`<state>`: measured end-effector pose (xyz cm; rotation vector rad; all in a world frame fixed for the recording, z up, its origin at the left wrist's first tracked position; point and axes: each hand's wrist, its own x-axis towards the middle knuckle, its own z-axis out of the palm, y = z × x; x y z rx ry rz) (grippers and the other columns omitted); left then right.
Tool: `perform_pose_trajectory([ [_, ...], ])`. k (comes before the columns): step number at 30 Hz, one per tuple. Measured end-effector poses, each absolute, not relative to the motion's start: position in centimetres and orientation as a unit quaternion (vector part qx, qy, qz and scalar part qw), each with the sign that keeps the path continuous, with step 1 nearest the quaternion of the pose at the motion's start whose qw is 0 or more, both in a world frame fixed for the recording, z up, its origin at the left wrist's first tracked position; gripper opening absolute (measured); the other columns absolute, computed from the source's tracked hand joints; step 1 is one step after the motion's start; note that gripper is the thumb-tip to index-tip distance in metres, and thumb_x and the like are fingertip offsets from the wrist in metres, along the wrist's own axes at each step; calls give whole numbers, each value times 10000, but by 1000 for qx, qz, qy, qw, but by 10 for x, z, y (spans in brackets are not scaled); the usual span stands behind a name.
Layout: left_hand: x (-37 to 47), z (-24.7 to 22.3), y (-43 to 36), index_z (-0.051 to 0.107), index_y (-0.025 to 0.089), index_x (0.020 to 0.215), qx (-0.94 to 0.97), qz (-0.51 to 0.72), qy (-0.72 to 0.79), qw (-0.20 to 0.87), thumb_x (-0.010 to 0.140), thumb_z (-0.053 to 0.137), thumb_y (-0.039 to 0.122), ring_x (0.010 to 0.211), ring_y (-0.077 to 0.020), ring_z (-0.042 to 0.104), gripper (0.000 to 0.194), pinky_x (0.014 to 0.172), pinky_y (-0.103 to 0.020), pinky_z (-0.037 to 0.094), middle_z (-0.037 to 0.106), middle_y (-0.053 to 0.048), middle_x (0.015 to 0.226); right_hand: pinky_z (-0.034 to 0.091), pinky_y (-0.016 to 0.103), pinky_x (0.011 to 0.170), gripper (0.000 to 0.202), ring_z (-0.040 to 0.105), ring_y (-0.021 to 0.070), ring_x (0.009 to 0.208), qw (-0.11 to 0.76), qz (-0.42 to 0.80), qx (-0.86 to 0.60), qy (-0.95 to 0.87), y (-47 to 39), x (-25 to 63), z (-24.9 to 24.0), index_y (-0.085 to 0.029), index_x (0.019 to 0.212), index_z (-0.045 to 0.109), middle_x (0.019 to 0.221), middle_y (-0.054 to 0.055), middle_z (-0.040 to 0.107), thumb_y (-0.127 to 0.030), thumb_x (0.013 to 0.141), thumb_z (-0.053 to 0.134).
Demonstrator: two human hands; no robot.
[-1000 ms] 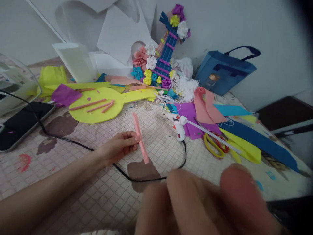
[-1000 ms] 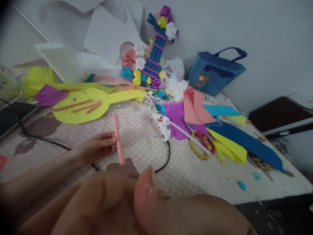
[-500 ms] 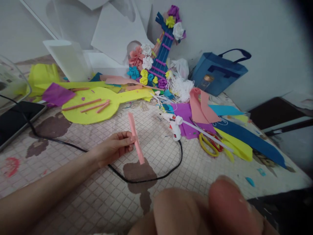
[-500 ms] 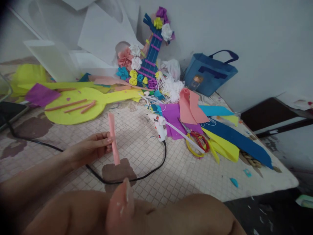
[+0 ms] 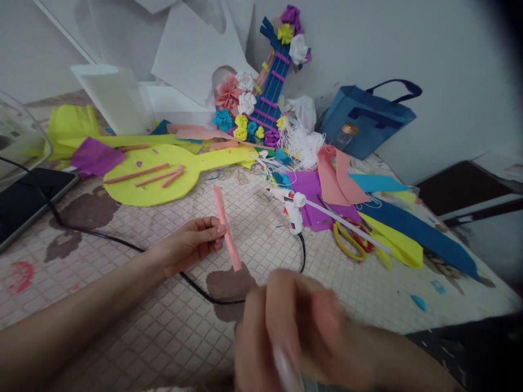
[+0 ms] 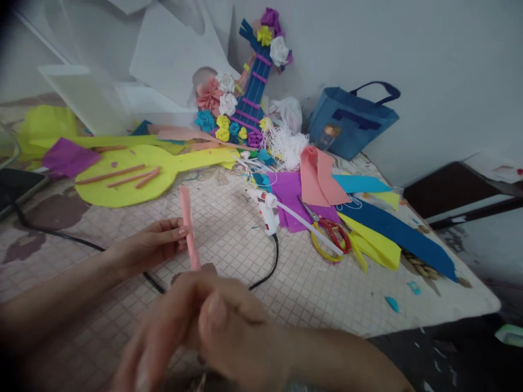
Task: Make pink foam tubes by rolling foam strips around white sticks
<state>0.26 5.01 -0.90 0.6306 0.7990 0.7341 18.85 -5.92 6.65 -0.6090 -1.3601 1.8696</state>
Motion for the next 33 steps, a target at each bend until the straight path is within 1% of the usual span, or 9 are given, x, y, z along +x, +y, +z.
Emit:
perform_pose_trajectory([
  [2,3,-8,50,651,122,713,305,345,367,808,618,816,211,588,-62,557,210,584,-150,476,626,6,669,439,218,473,372,492,86,478,433,700,-253,-509,-42,191,53,-216,755,490,622,-22,497,-523,920,359],
  [3,3,-8,50,652,121,715,310,345,362,808,625,812,213,596,-64,558,206,591,-155,474,629,4,675,435,213,496,302,498,83,506,451,665,-293,-518,-34,193,45,-202,752,508,636,-16,522,-436,923,426],
  [5,4,-7,50,656,119,721,318,343,352,810,637,804,212,611,-67,561,194,604,-162,467,634,1,686,438,219,536,244,505,84,547,448,595,-381,-547,-20,197,30,-182,739,530,650,-12,538,-365,899,503],
  [8,4,-6,49,659,123,742,322,342,338,816,653,791,193,631,-69,564,174,628,-177,457,643,-1,713,436,222,543,232,517,85,558,414,562,-440,-564,-6,201,15,-180,763,532,663,-21,538,-382,876,530],
  [11,5,-5,49,653,128,749,334,338,323,818,669,779,197,649,-80,571,164,652,-199,450,640,0,709,415,215,520,257,521,84,555,377,573,-441,-579,-1,199,9,-181,794,535,670,-25,530,-423,876,514],
  [14,5,-4,47,644,124,740,362,334,319,810,672,776,224,639,-86,562,179,643,-211,437,635,-2,695,400,211,505,286,508,85,550,358,575,-434,-594,1,193,9,-181,769,530,651,-30,519,-454,853,539],
  [19,5,0,42,636,126,754,394,335,329,790,706,747,246,658,-103,560,170,667,-241,430,642,-14,710,405,205,494,291,486,79,531,358,571,-438,-595,5,184,9,-179,719,520,623,-38,514,-444,813,596],
  [27,2,1,38,664,122,768,373,330,359,789,703,746,254,673,-114,588,168,677,-244,446,658,-28,735,407,211,483,324,483,79,491,353,642,-418,-537,8,181,2,-174,693,516,551,-46,512,-463,837,557],
  [33,1,-2,38,675,133,752,341,336,365,798,701,748,217,669,-101,601,122,676,-229,462,668,-12,735,412,207,487,308,486,74,487,360,648,-414,-528,7,183,-4,-170,704,522,555,-47,518,-438,855,544],
])
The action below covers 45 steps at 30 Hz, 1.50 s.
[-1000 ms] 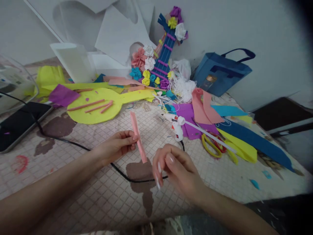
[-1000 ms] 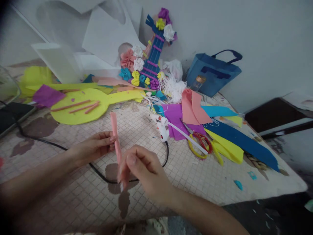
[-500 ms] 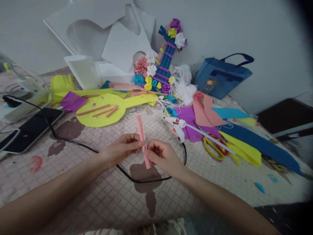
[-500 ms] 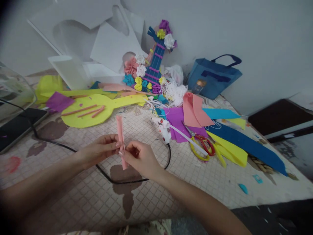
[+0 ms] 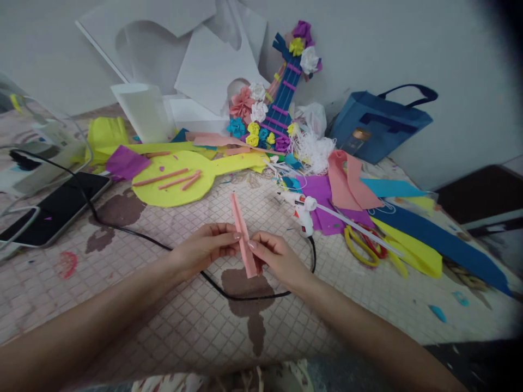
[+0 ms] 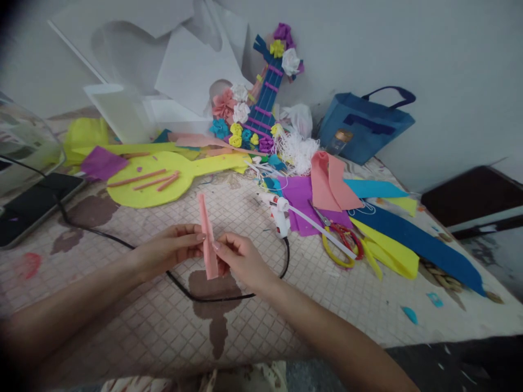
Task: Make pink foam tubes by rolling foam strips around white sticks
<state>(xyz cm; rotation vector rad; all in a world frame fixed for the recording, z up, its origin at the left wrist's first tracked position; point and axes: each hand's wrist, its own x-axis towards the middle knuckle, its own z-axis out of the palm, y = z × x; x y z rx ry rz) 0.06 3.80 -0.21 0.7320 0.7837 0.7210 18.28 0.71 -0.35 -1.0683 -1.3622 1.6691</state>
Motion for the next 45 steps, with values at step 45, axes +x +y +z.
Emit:
perform_pose_trajectory([
  [45,-10,2,46,624,129,656,295,393,397,775,681,764,203,620,-68,563,160,638,-193,451,631,6,668,326,272,479,316,465,156,516,272,176,-666,-672,66,291,-20,-146,738,621,572,16,551,-458,751,571],
])
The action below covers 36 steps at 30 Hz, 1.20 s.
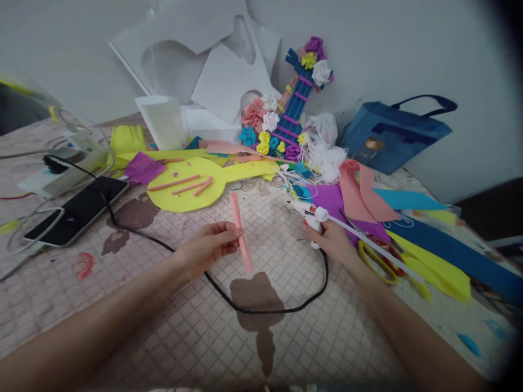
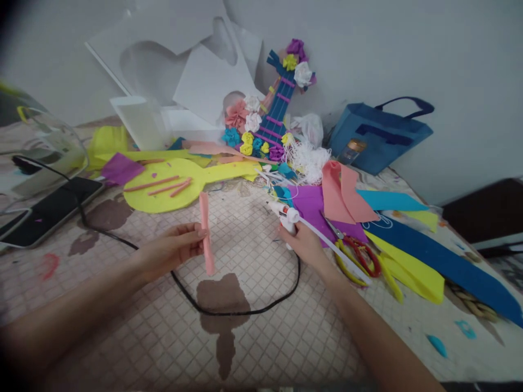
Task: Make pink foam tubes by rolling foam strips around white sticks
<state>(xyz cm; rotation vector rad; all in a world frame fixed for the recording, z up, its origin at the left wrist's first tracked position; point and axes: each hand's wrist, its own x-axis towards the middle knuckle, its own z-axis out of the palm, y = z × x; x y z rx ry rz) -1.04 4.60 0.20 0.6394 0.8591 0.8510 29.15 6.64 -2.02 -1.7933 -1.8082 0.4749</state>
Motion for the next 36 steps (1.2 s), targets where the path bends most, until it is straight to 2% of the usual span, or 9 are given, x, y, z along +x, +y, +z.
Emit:
perform_pose_trajectory([
  [4,-12,2,48,614,137,656,304,392,399,771,690,754,212,623,-74,556,162,657,-214,441,624,12,667,296,266,458,339,406,135,477,334,173,-673,-637,59,289,-21,-174,638,548,512,-10,471,-495,749,559],
  [8,-11,4,47,613,132,649,324,379,404,767,671,762,210,610,-77,546,170,642,-222,428,621,9,652,347,267,471,358,443,132,475,387,273,-626,-620,44,279,-6,-183,609,522,509,1,486,-480,809,506],
  [12,-10,5,46,610,126,654,350,361,418,756,636,782,225,576,-73,524,199,614,-220,411,611,10,620,382,260,470,301,465,134,477,364,320,-556,-675,25,260,13,-173,762,614,531,0,517,-435,841,488],
  [16,-12,7,47,603,126,648,367,345,433,747,625,785,239,552,-69,502,215,601,-224,396,601,15,606,460,272,556,258,559,168,622,329,303,-510,-735,13,247,22,-177,928,634,721,23,630,-392,847,515],
  [26,-17,8,48,598,131,672,401,297,436,749,633,779,268,556,-63,496,231,597,-214,376,592,27,607,471,286,659,196,597,185,748,295,235,-467,-800,15,236,27,-188,896,583,832,43,634,-353,883,477],
  [30,-15,10,47,597,130,675,422,280,445,739,644,766,275,557,-63,495,225,590,-210,368,589,28,604,454,286,671,181,577,172,726,292,239,-463,-802,17,235,27,-190,882,564,805,32,614,-345,889,469],
  [36,-15,13,47,597,136,670,436,264,446,736,636,763,266,544,-67,487,214,551,-209,350,585,32,586,405,277,580,239,509,165,647,269,249,-502,-783,19,234,27,-182,780,527,697,21,535,-383,883,448],
])
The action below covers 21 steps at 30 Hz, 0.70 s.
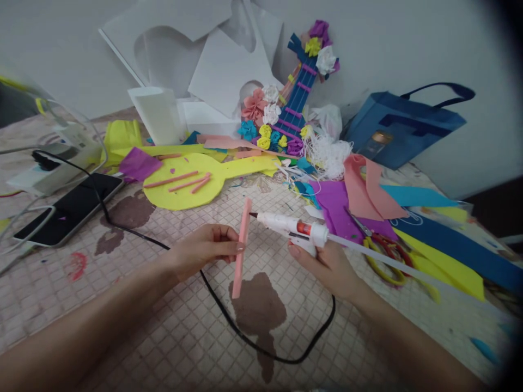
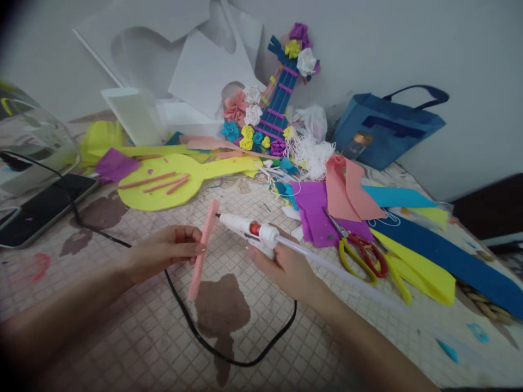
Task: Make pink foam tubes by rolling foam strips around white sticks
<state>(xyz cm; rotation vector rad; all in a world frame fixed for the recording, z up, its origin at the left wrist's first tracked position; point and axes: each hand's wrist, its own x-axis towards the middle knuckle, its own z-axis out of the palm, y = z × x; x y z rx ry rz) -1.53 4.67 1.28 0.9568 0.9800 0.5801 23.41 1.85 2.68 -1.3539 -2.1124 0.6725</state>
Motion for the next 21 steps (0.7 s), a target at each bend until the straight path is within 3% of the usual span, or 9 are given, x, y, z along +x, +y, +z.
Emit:
perform_pose_trajectory([
  [10,-15,15,46,583,137,641,454,233,422,749,636,756,263,536,-69,486,214,546,-214,347,583,34,570,313,265,512,304,390,135,547,278,240,-548,-752,21,239,21,-197,652,454,553,-24,403,-416,862,467],
  [16,-16,17,48,584,142,635,462,229,430,741,642,751,266,521,-64,464,208,527,-210,330,568,42,559,340,268,534,276,411,137,558,259,262,-532,-762,17,239,23,-193,707,477,578,-23,422,-410,876,455],
  [21,-18,15,50,581,143,631,461,239,431,738,660,747,259,508,-55,453,205,502,-203,310,568,44,551,389,278,607,228,486,155,659,260,274,-502,-778,12,237,28,-182,798,512,707,12,523,-379,889,443],
])
